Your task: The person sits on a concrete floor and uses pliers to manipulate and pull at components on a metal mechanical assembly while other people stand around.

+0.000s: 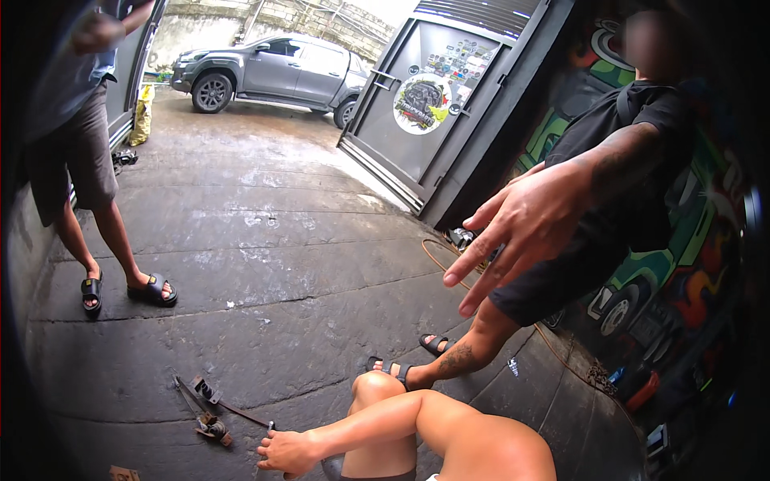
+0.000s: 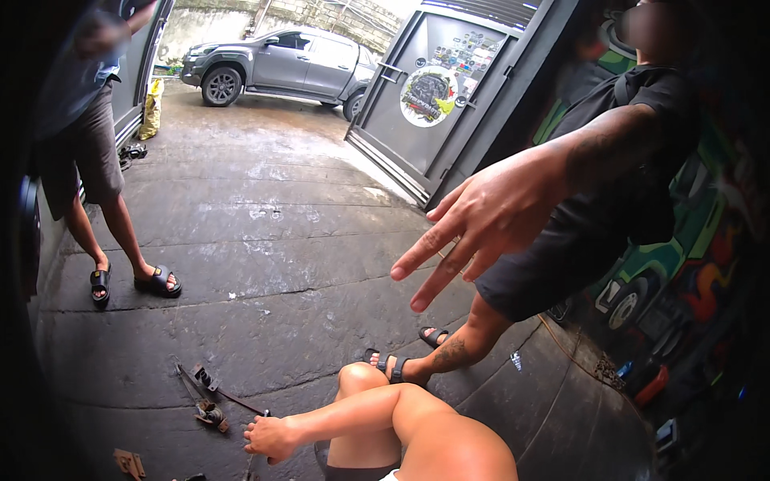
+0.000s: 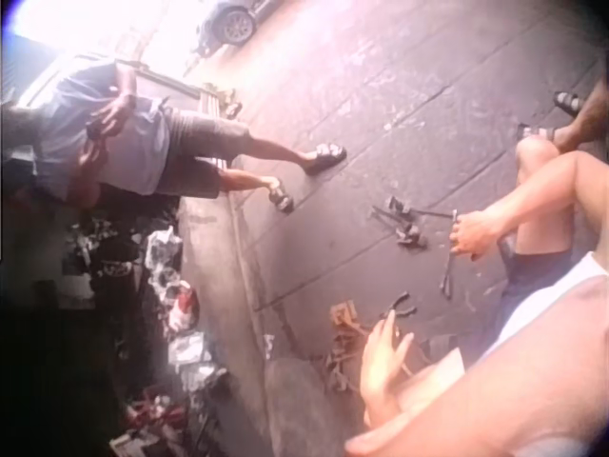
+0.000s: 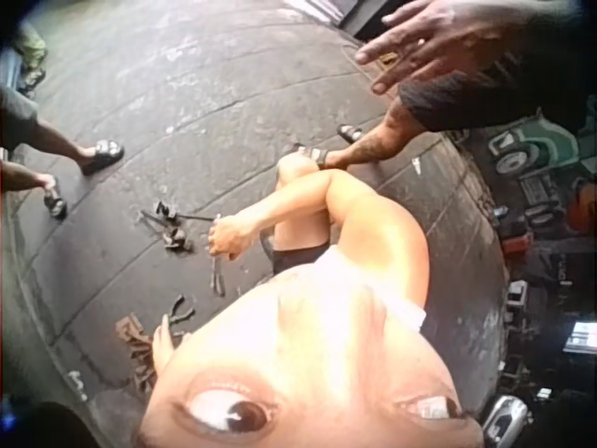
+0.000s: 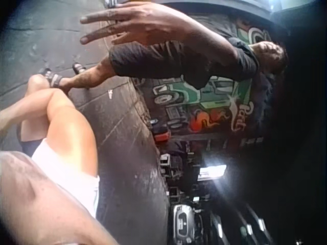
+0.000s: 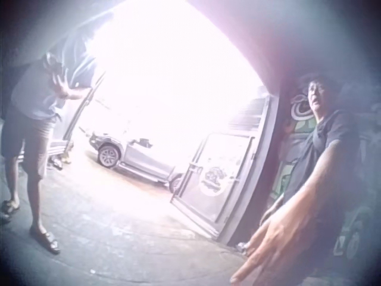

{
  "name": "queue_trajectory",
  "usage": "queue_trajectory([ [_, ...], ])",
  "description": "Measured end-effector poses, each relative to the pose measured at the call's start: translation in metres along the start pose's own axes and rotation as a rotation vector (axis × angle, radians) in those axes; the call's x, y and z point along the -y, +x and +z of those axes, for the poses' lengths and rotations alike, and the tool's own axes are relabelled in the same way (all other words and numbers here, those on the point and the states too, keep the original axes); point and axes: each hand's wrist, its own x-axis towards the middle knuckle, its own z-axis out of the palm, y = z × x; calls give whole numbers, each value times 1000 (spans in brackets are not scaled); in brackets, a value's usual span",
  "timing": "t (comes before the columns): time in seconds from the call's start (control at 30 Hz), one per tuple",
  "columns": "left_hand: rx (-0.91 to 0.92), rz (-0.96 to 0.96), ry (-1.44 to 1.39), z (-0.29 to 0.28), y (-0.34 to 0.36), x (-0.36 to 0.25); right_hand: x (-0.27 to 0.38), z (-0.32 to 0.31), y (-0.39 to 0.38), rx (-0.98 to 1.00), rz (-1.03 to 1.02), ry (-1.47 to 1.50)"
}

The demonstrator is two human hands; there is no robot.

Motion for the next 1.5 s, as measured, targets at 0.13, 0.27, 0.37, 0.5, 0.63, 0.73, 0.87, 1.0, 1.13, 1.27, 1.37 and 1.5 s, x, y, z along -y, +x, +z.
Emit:
queue_trajectory([
  [0.13, 13, -87, 2, 0, -11, -5, 0, 3, 5, 31, -1, -11],
  [0.27, 30, -98, 33, -5, -25, 3, 5, 5, 4, 5, -15, -46],
  [0.37, 41, -180, -3, -1, -29, -20, 9, 4, -11, 33, 10, -21],
  [0.5, 58, -211, 1, 6, -36, -23, 7, 10, -10, -4, -38, 6],
  [0.63, 176, -437, -90, 30, -81, -11, 8, -3, -25, 33, 58, -99],
  [0.73, -382, -11, 167, 20, -44, 8, 42, -61, -14, -154, -30, -262],
  [0.87, -62, 65, 144, 4, -4, 17, 50, -61, -14, -88, -77, -120],
  [1.0, 156, 153, 309, -9, 27, 74, 62, -67, -3, -234, -202, -77],
  [1.13, -10, 133, 457, -6, 173, 98, 70, -52, -13, -137, -83, -210],
  [1.27, -286, 17, 638, 21, 333, 126, 84, -51, -30, -117, -85, -167],
  [1.37, -256, -66, 748, 45, 412, 127, 88, -58, -50, -97, -48, -154],
  [1.5, -218, 28, 823, 62, 468, 110, 91, -64, -82, -7, 123, -16],
])
